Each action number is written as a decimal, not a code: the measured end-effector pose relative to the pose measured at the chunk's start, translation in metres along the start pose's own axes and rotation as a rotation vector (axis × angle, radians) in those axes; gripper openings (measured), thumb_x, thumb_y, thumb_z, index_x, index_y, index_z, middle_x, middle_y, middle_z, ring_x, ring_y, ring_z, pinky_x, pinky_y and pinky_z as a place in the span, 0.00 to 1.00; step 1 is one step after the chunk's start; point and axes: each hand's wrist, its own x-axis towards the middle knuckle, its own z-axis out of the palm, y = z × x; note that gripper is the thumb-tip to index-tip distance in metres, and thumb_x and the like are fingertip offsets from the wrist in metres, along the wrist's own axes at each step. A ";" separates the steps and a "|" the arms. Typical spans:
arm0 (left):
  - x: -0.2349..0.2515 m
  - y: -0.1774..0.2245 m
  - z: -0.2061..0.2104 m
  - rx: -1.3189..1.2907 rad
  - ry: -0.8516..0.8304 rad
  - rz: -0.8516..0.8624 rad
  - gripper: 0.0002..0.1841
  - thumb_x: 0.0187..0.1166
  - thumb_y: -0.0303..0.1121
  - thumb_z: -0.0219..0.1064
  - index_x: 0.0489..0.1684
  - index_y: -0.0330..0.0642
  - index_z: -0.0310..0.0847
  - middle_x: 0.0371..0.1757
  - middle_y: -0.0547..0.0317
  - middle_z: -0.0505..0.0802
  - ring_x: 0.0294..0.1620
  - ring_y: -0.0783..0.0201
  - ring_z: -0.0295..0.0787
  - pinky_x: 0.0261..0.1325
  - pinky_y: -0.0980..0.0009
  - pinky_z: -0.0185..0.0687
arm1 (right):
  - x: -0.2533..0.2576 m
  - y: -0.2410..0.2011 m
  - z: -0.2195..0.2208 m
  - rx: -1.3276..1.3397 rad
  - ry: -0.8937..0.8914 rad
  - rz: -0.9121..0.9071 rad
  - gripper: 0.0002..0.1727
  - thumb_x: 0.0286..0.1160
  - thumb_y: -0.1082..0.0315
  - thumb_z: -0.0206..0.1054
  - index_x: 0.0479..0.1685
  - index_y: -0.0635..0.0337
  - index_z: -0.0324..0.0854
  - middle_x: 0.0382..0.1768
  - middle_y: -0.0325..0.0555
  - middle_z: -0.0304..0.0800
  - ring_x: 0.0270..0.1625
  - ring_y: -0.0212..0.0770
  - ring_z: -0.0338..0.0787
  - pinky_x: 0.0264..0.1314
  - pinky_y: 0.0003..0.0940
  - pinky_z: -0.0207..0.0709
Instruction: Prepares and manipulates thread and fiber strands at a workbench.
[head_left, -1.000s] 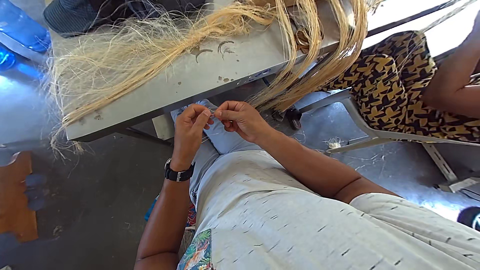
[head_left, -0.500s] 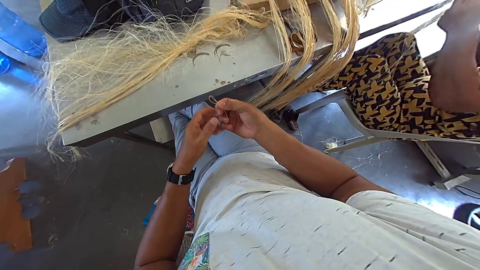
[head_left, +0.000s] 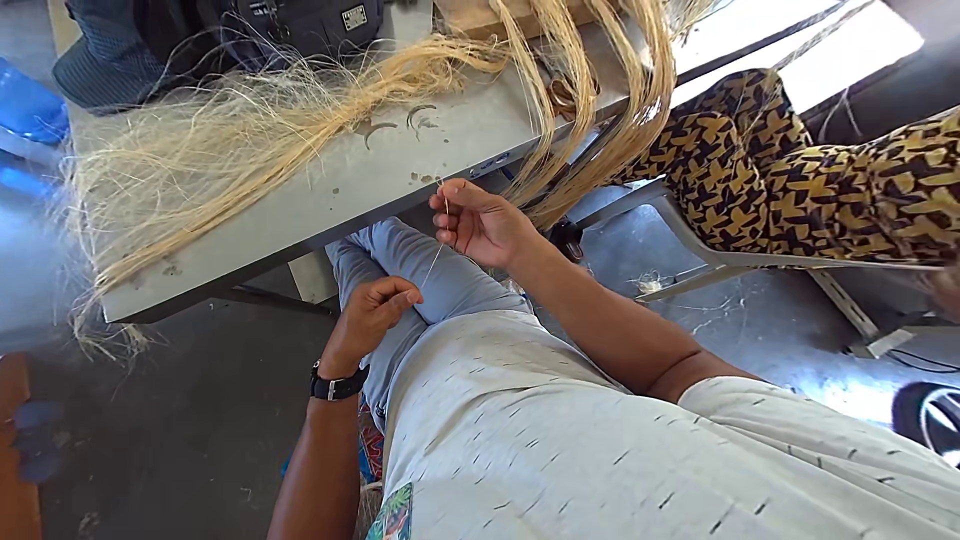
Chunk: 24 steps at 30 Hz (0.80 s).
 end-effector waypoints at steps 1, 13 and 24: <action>-0.001 -0.001 0.001 0.016 -0.034 0.004 0.09 0.87 0.36 0.64 0.43 0.45 0.91 0.21 0.76 0.81 0.17 0.83 0.68 0.22 0.84 0.64 | 0.002 0.000 -0.001 -0.035 0.030 -0.037 0.08 0.89 0.66 0.58 0.44 0.52 0.82 0.41 0.42 0.90 0.33 0.33 0.88 0.34 0.26 0.85; -0.019 -0.030 -0.008 0.171 0.010 -0.088 0.11 0.86 0.39 0.66 0.42 0.44 0.92 0.24 0.75 0.85 0.20 0.82 0.71 0.24 0.83 0.67 | 0.019 -0.138 -0.054 -0.214 0.482 -0.524 0.12 0.92 0.63 0.51 0.40 0.50 0.78 0.30 0.35 0.84 0.28 0.30 0.84 0.35 0.26 0.83; -0.035 -0.087 -0.022 0.592 0.219 -0.477 0.14 0.86 0.41 0.62 0.42 0.43 0.90 0.27 0.63 0.86 0.27 0.68 0.80 0.38 0.63 0.78 | 0.103 -0.272 -0.088 -0.271 0.746 -0.517 0.10 0.80 0.65 0.58 0.28 0.48 0.72 0.19 0.33 0.75 0.15 0.27 0.71 0.18 0.21 0.67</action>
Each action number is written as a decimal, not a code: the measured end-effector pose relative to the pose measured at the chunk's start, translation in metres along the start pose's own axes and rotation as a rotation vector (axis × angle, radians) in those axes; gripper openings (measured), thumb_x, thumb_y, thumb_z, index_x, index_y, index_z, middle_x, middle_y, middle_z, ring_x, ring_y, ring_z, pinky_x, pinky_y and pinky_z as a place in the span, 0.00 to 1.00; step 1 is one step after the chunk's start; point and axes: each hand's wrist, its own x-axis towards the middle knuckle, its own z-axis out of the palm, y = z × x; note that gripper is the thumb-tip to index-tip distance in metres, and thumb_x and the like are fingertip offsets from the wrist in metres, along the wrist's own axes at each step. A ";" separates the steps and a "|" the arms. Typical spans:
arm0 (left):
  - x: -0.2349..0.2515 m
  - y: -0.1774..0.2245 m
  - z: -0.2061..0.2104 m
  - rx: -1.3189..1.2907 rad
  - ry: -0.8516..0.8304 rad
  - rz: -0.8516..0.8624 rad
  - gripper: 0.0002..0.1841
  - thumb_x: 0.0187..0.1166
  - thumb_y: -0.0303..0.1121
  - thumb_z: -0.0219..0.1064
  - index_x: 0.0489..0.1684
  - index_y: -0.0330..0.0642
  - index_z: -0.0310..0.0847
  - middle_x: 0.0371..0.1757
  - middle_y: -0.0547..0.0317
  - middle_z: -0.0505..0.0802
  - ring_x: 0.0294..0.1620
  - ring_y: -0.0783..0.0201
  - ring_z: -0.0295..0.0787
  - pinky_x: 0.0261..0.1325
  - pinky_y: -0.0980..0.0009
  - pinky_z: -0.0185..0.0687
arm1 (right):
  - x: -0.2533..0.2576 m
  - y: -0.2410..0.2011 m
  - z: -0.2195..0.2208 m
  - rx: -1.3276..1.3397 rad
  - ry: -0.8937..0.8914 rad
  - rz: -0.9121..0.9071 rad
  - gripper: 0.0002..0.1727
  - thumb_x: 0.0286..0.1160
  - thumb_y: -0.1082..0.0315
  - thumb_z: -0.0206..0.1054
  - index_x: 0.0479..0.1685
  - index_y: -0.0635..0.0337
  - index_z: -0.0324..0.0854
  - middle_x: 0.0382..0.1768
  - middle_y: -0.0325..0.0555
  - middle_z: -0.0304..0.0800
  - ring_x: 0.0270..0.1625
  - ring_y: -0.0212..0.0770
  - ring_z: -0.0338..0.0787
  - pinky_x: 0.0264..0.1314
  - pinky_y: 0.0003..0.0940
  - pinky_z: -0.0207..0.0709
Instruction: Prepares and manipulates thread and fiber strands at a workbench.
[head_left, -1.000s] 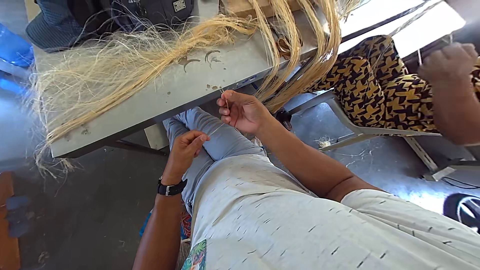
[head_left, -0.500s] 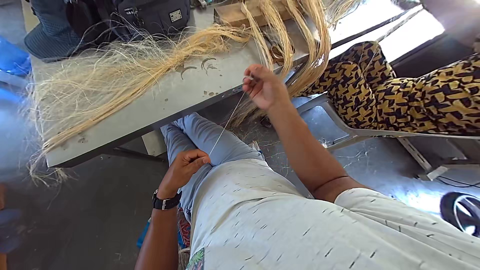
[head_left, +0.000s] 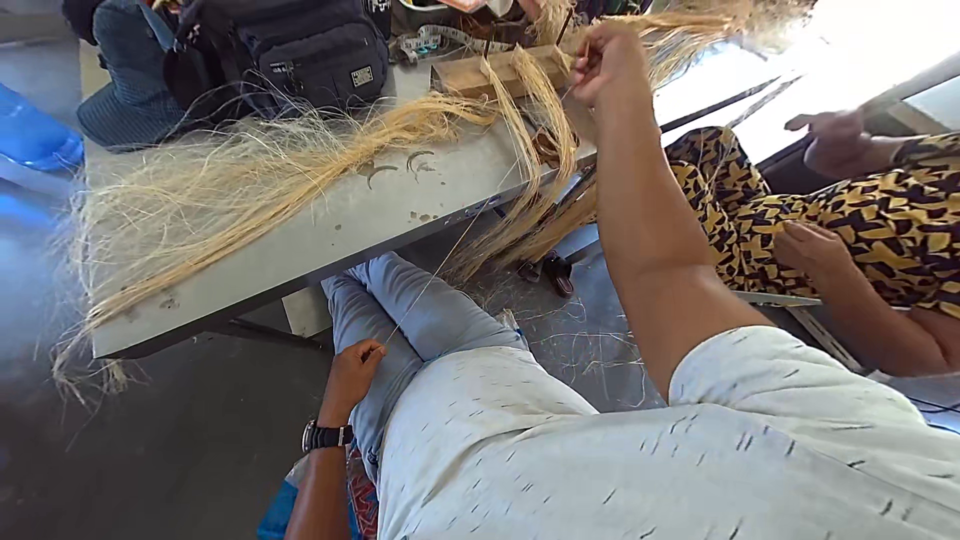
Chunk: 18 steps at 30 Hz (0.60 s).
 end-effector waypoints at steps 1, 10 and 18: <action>0.001 -0.001 0.000 0.022 0.004 -0.017 0.14 0.86 0.41 0.61 0.42 0.43 0.90 0.27 0.62 0.86 0.27 0.67 0.80 0.39 0.62 0.78 | 0.006 0.001 0.009 -0.037 -0.020 0.022 0.10 0.80 0.64 0.59 0.28 0.48 0.72 0.19 0.33 0.76 0.15 0.27 0.71 0.17 0.21 0.66; 0.004 0.011 0.017 0.134 -0.116 -0.066 0.16 0.88 0.44 0.59 0.48 0.45 0.91 0.32 0.56 0.90 0.36 0.57 0.86 0.47 0.51 0.82 | 0.046 0.035 0.089 -0.218 -0.050 0.068 0.02 0.76 0.66 0.64 0.38 0.52 0.78 0.23 0.36 0.79 0.17 0.29 0.73 0.17 0.24 0.68; 0.003 0.012 0.015 0.074 -0.107 -0.085 0.16 0.87 0.45 0.60 0.47 0.46 0.91 0.30 0.58 0.89 0.33 0.60 0.86 0.45 0.53 0.82 | 0.060 0.046 0.119 -0.197 -0.038 0.107 0.04 0.79 0.64 0.64 0.37 0.51 0.78 0.22 0.35 0.78 0.15 0.28 0.72 0.17 0.21 0.67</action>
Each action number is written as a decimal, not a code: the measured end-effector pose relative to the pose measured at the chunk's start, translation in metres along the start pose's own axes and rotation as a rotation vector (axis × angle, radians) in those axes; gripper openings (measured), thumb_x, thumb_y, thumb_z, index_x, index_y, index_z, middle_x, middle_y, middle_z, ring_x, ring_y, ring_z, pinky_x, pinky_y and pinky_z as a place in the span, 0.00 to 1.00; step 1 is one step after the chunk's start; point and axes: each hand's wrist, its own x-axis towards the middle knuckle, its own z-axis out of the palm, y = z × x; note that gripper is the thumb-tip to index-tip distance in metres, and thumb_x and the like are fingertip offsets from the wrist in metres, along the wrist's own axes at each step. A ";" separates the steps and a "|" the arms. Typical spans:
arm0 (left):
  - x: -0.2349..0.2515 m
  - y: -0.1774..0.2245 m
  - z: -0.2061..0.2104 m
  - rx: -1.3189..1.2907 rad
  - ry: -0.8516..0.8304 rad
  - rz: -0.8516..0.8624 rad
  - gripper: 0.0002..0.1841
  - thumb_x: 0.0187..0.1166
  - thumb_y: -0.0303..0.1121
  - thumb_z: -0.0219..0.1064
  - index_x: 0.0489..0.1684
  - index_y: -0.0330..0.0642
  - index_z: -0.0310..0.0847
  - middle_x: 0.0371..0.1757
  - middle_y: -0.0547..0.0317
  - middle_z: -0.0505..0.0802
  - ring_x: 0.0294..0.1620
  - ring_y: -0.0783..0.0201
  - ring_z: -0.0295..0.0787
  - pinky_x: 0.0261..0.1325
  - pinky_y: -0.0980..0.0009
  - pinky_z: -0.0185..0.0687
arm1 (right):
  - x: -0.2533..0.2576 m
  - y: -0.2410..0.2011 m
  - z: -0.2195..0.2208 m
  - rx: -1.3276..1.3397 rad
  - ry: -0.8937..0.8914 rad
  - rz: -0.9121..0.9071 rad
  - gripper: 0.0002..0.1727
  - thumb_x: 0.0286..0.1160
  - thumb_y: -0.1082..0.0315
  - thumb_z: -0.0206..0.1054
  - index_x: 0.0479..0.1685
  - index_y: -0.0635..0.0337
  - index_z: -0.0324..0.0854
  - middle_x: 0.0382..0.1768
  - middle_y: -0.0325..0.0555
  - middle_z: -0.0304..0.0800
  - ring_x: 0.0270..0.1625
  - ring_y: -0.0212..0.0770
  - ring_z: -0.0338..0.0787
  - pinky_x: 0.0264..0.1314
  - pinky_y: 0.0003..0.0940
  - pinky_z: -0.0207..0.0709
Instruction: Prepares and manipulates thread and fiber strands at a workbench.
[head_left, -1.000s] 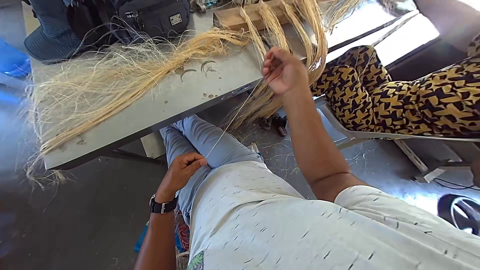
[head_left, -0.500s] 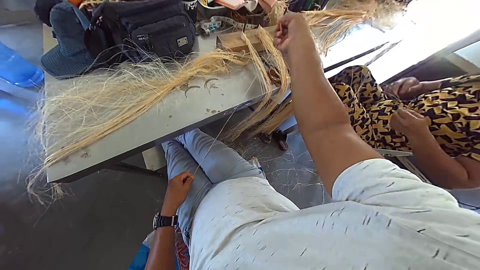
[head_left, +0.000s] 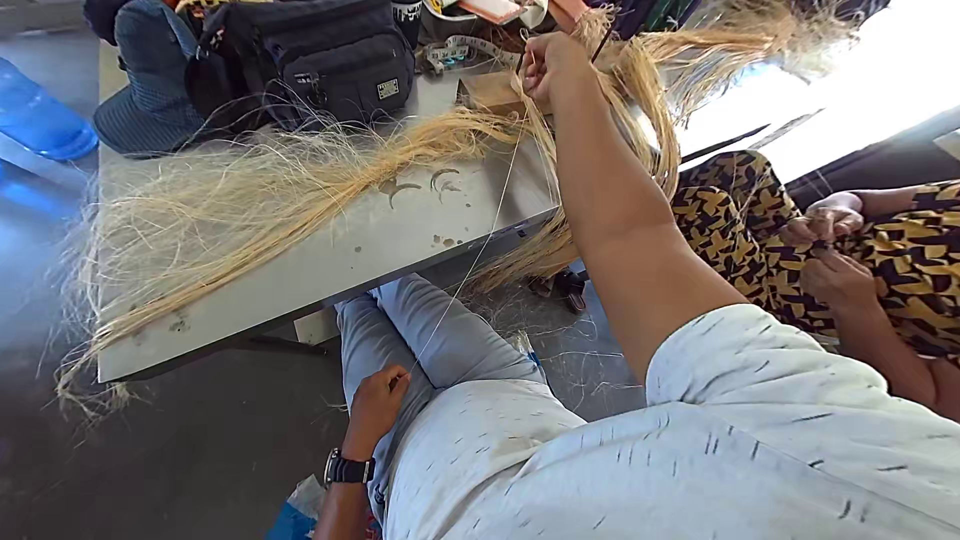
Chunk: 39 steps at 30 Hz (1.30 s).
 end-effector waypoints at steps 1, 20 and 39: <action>0.001 0.002 0.000 -0.006 -0.007 0.003 0.16 0.87 0.44 0.60 0.47 0.45 0.91 0.30 0.58 0.89 0.33 0.60 0.85 0.45 0.54 0.82 | 0.000 -0.001 0.001 0.005 0.001 0.001 0.04 0.81 0.64 0.63 0.38 0.51 0.78 0.22 0.35 0.77 0.16 0.28 0.71 0.17 0.21 0.67; 0.010 0.012 0.004 0.012 -0.104 0.001 0.17 0.88 0.46 0.59 0.47 0.46 0.91 0.31 0.58 0.89 0.34 0.60 0.86 0.46 0.55 0.81 | 0.024 0.002 -0.004 -0.050 0.066 0.041 0.06 0.75 0.64 0.63 0.31 0.50 0.74 0.20 0.35 0.75 0.14 0.29 0.70 0.17 0.23 0.66; 0.010 0.011 0.004 0.046 -0.129 -0.004 0.18 0.88 0.47 0.58 0.48 0.45 0.90 0.32 0.56 0.90 0.36 0.57 0.87 0.49 0.51 0.81 | 0.025 0.019 -0.012 -0.505 0.091 0.098 0.03 0.75 0.64 0.64 0.36 0.50 0.77 0.19 0.34 0.73 0.14 0.29 0.69 0.15 0.23 0.64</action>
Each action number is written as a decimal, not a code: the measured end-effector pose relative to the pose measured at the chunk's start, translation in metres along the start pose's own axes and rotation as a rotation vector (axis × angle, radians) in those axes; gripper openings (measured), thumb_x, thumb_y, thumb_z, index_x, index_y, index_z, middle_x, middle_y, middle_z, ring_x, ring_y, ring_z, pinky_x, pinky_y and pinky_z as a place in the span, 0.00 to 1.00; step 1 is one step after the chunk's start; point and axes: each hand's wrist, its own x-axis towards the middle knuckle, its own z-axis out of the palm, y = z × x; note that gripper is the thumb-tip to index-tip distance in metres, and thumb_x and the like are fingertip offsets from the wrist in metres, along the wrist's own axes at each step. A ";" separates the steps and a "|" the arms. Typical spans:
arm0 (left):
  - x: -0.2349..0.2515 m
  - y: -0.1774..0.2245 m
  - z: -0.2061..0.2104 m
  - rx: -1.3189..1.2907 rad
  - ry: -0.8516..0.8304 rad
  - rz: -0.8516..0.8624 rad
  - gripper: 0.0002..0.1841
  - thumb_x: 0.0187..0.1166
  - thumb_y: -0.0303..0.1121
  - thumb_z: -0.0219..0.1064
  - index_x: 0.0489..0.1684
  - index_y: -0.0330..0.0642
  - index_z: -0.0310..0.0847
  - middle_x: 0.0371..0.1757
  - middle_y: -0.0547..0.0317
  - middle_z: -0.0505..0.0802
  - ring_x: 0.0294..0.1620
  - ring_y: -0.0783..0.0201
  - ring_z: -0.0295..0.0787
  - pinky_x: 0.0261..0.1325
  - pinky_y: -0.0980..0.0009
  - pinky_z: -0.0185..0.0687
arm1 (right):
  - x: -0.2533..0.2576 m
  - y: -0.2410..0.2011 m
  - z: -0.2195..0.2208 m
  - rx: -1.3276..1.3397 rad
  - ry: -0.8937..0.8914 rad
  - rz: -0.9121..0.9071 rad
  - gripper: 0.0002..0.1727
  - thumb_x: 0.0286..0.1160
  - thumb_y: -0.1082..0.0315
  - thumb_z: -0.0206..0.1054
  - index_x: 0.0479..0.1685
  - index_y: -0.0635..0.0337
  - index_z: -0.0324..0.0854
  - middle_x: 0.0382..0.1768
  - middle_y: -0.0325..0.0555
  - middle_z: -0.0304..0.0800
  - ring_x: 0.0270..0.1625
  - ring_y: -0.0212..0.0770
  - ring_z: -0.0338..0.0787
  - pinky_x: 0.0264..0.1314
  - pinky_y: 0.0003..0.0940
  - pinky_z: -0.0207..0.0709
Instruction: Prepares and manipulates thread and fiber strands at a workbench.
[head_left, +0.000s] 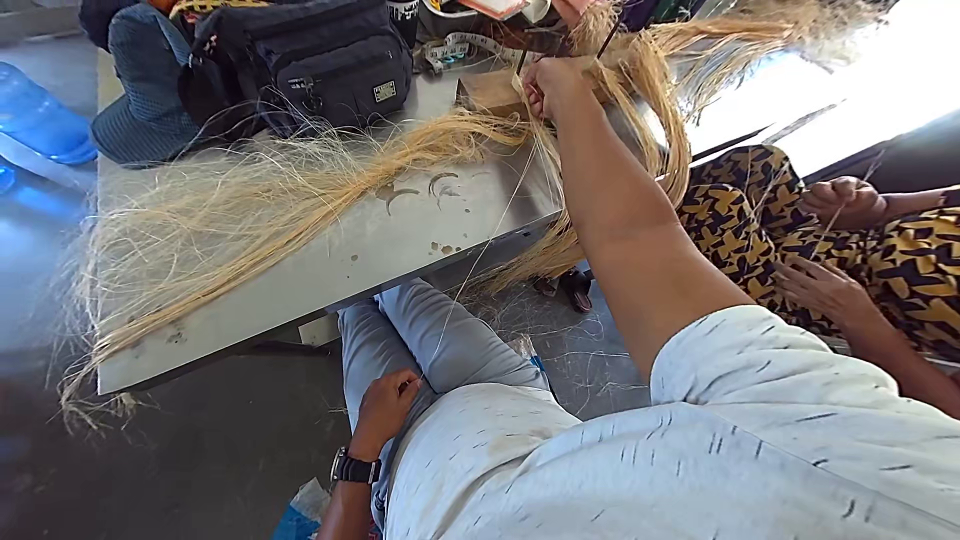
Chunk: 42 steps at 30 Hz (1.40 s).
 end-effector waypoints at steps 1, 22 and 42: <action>0.000 -0.001 0.000 0.002 0.003 -0.001 0.18 0.89 0.47 0.57 0.48 0.46 0.91 0.32 0.56 0.90 0.36 0.57 0.87 0.49 0.51 0.82 | -0.001 0.001 0.000 -0.011 -0.003 -0.012 0.02 0.74 0.64 0.64 0.37 0.51 0.77 0.19 0.34 0.74 0.14 0.29 0.69 0.15 0.23 0.64; -0.017 -0.015 -0.028 -0.188 0.195 0.070 0.14 0.88 0.38 0.61 0.51 0.38 0.89 0.36 0.54 0.92 0.33 0.63 0.90 0.43 0.60 0.88 | -0.102 0.101 -0.105 0.110 -0.254 -0.125 0.07 0.85 0.62 0.64 0.51 0.51 0.83 0.30 0.33 0.85 0.21 0.26 0.78 0.22 0.21 0.72; 0.030 -0.068 -0.057 -0.066 0.656 -0.320 0.18 0.91 0.38 0.58 0.60 0.31 0.86 0.53 0.35 0.92 0.53 0.42 0.91 0.63 0.41 0.81 | -0.133 0.288 -0.180 0.386 -0.439 -0.026 0.08 0.88 0.71 0.58 0.44 0.56 0.83 0.29 0.36 0.88 0.23 0.25 0.81 0.22 0.18 0.73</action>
